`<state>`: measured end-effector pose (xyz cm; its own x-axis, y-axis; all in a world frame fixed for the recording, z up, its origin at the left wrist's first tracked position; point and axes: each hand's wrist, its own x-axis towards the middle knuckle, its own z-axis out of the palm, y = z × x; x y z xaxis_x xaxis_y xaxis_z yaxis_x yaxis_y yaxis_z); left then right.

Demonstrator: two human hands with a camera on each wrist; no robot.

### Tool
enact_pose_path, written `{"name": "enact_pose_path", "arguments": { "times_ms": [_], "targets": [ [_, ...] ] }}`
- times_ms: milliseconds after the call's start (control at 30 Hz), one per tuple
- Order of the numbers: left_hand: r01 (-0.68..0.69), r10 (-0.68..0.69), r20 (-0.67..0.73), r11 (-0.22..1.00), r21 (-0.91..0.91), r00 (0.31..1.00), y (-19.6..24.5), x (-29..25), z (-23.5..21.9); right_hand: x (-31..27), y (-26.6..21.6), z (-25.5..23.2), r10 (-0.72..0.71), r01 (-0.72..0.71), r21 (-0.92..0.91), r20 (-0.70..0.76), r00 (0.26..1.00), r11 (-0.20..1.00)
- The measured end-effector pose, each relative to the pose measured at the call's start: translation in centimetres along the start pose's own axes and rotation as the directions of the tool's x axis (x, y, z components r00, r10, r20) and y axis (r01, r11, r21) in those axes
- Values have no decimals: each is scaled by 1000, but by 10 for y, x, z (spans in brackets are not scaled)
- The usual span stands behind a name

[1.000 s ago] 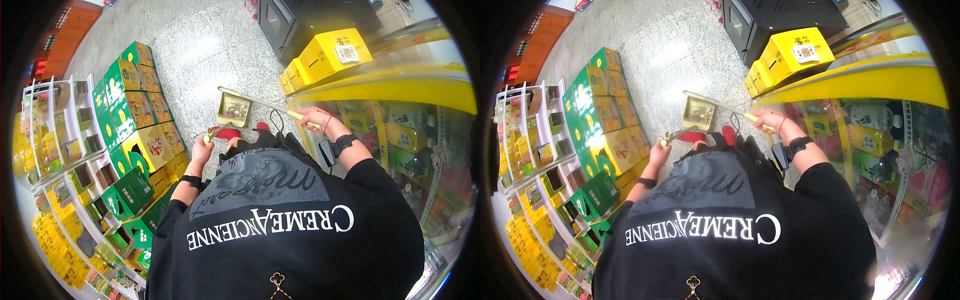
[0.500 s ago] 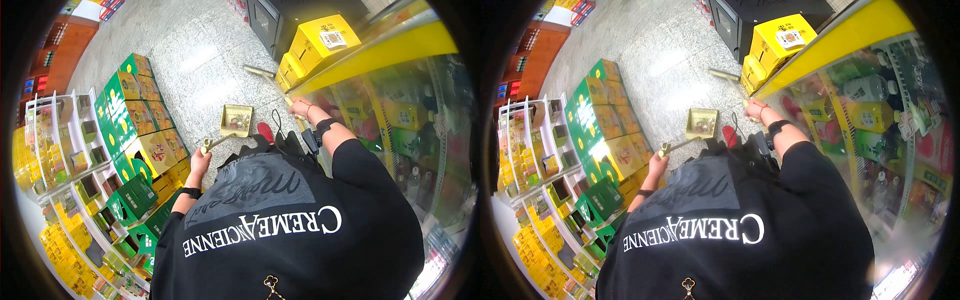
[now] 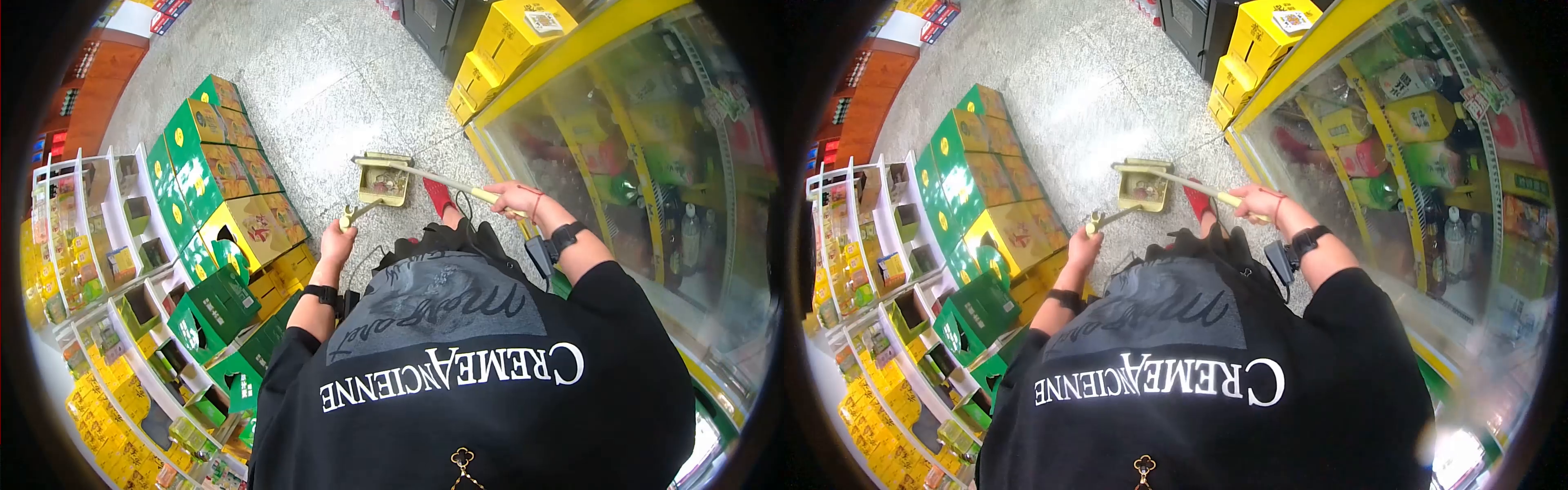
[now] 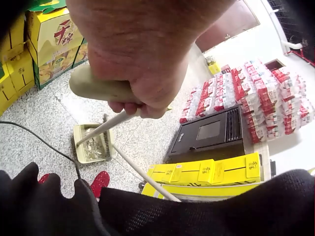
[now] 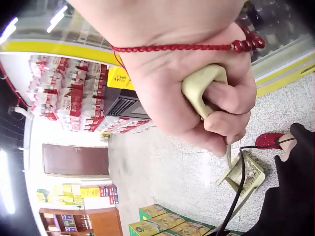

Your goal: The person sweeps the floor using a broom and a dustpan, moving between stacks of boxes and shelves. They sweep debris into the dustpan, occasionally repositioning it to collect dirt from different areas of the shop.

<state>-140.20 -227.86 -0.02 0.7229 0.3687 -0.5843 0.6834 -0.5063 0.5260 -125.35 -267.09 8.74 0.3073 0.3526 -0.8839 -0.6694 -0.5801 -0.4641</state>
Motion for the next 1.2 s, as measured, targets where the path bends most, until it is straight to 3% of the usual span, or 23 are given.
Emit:
{"name": "enact_pose_path", "arguments": {
  "times_ms": [100,200,267,467,533,733,900,1033,1200],
  "targets": [
    [-62,62,0,998,4,998,-9,-11,-6,-24,20,12,-37,43,125,-55,998,991],
    [-74,74,-6,997,-10,997,-29,-20,-10,-28,31,23,-59,79,99,-194,979,992],
    [-86,86,-10,996,-5,996,-42,-28,-14,-13,40,27,-100,124,112,-203,974,986],
    [-40,41,24,998,-43,999,-62,-52,-24,44,65,53,36,41,256,-287,957,966],
    [-35,37,32,997,-68,999,-65,-60,-27,39,71,67,64,22,309,-267,962,951],
    [-38,42,48,996,-85,998,-82,-65,-5,-6,92,94,53,-24,173,-169,984,985],
    [-133,135,38,990,-48,990,-89,-61,7,-39,105,99,27,-14,171,-77,997,985],
    [-149,149,-13,988,-30,989,-76,-72,8,-70,123,95,-45,64,166,-120,992,984],
    [-132,130,31,990,57,991,-56,-85,9,-73,145,68,-34,68,171,-192,981,983]
  ]
}}
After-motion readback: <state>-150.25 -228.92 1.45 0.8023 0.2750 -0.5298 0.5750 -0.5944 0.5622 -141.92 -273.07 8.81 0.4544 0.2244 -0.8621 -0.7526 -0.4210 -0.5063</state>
